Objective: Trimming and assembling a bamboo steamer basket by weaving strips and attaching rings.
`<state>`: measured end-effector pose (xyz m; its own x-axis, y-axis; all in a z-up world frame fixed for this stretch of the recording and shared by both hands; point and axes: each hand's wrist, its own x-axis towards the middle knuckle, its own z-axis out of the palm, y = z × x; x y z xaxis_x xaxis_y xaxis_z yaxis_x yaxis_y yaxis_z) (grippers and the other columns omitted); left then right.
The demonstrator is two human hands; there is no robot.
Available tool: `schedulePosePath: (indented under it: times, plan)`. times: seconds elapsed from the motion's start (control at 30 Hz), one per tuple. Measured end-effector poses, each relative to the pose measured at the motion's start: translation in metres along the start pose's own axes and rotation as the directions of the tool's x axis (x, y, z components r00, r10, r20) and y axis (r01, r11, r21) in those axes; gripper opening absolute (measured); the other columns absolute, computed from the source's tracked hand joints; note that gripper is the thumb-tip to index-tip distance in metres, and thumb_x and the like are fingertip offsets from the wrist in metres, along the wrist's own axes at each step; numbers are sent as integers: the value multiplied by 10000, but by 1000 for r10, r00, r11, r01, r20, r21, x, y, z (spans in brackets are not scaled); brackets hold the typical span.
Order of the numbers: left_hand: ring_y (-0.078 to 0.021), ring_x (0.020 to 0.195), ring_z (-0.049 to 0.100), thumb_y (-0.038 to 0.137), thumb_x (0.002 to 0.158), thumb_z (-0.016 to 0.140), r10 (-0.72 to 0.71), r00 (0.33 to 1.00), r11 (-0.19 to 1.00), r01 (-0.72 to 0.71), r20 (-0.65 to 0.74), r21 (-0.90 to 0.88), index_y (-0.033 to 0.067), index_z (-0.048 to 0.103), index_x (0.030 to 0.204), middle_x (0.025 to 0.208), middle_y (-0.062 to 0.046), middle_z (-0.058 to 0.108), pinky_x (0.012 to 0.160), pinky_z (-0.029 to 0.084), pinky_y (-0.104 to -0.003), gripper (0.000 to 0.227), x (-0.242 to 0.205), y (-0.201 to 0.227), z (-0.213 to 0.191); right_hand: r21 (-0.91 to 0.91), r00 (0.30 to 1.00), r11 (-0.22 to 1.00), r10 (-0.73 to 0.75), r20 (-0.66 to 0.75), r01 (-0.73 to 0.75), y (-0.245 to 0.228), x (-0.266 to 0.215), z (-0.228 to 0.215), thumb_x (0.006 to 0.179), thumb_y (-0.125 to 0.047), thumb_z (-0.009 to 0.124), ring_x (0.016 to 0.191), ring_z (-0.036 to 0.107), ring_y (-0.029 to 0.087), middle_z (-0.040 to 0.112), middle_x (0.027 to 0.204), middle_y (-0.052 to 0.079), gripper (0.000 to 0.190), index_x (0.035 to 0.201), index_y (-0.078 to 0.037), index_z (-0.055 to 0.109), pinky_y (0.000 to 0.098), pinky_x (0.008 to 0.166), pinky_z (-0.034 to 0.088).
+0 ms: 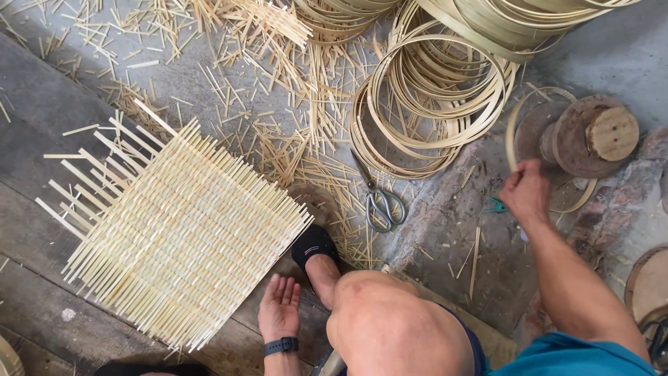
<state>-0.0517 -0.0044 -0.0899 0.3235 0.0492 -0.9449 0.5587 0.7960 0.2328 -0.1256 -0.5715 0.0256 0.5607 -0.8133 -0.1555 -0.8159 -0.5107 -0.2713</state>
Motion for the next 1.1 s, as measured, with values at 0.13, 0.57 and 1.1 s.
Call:
schedulePosePath:
  times: [0.13, 0.57, 1.1]
  plan:
    - [-275, 1032, 680, 171, 865, 753, -61, 997, 910, 74, -45, 408, -12, 606, 1256, 1150, -140, 696, 837, 581, -417, 456, -19, -1, 17, 2, 963, 997, -77, -260, 81, -5, -24, -55, 1089, -44, 520, 777, 672, 298, 614, 868, 109, 129, 1218, -36, 517, 488, 664, 557]
    - [-235, 970, 759, 307, 827, 814, 421, 574, 13, -778, 702, 628, 20, 715, 1212, 1108, -140, 768, 839, 604, -366, 491, -105, 35, 97, -444, 697, 732, -661, -278, 517, -143, -126, -194, 1088, 14, 652, 894, 691, 197, 691, 1037, 128, 25, 1101, 5, 632, 297, 787, 570]
    - [-66, 522, 397, 326, 1035, 645, 671, 584, 723, -653, 457, -226, 13, 656, 1268, 636, 22, 507, 456, 294, -221, 391, -111, 249, 104, 808, 307, 493, -862, 403, 322, -508, -100, -5, 1101, -330, 473, 804, 734, 208, 735, 957, 79, 415, 1244, 13, 658, 339, 714, 641]
